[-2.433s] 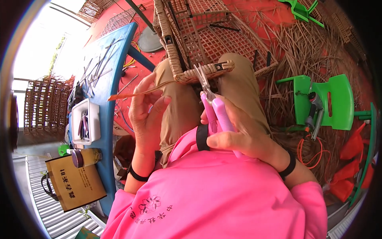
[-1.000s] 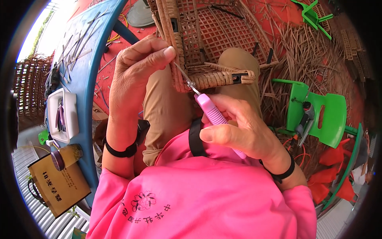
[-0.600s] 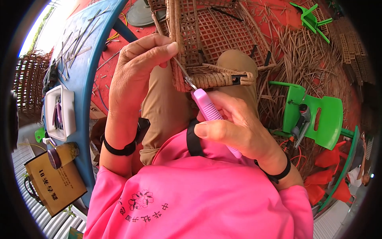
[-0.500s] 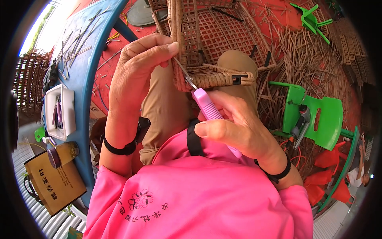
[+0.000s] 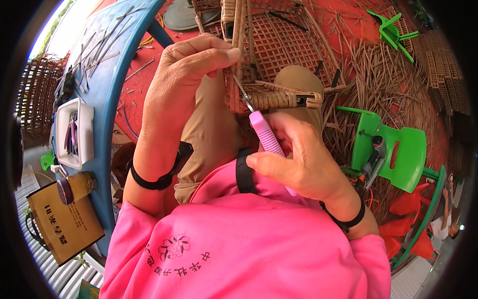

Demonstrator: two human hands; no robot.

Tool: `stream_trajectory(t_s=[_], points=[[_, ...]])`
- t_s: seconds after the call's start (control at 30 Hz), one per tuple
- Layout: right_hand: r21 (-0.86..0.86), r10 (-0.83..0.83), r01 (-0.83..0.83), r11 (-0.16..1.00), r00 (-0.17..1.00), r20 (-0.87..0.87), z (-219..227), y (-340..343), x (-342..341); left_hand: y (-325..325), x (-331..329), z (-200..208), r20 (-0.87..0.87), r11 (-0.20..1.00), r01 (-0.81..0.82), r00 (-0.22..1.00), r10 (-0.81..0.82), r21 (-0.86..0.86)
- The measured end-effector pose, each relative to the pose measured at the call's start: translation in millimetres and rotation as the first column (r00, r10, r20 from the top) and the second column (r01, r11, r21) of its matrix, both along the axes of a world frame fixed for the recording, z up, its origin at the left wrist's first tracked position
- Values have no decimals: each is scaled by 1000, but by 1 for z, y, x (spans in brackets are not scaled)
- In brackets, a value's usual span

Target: The recorder is weaving and stapling wicker material onto a furniture frame in a manufacturing environment.

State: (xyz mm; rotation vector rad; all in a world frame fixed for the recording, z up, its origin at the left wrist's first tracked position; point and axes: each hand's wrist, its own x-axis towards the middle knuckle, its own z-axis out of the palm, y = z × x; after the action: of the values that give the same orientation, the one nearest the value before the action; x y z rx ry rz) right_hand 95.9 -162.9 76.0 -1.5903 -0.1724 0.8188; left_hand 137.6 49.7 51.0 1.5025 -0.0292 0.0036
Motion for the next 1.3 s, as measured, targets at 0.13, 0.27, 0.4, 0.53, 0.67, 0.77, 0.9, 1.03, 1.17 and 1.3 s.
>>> stream_trajectory(t_s=[0.13,0.27,0.4,0.53,0.67,0.77,0.9,1.03,1.17,1.3], points=[[-118,48,-39,992,996,76,-4,-1,-1,2,0,-2,0,998,-2,1000,2,64],[-146,42,-38,989,999,26,-5,-2,-2,-2,1,-5,11,1000,6,1000,-6,22],[-39,11,-6,999,991,132,1,0,2,0,3,1,83,999,42,996,-43,7],[-32,81,-82,996,996,-31,12,-5,14,1,6,10,83,978,45,995,-63,205],[24,52,-52,998,999,14,9,-6,11,0,6,14,202,942,11,976,-83,335],[-131,54,-50,990,998,28,1,-6,9,-1,6,13,230,964,39,968,-102,262],[-124,101,-93,988,993,57,-10,-5,3,12,9,25,369,990,37,925,-86,136],[215,-112,76,974,981,160,-21,-41,-9,31,19,32,523,728,-480,830,195,490],[336,-735,674,658,671,93,-69,-99,-10,36,16,9,358,696,-650,755,549,304],[-15,-860,895,445,432,273,-150,-191,-1,34,-25,-27,401,565,-536,844,357,627]])
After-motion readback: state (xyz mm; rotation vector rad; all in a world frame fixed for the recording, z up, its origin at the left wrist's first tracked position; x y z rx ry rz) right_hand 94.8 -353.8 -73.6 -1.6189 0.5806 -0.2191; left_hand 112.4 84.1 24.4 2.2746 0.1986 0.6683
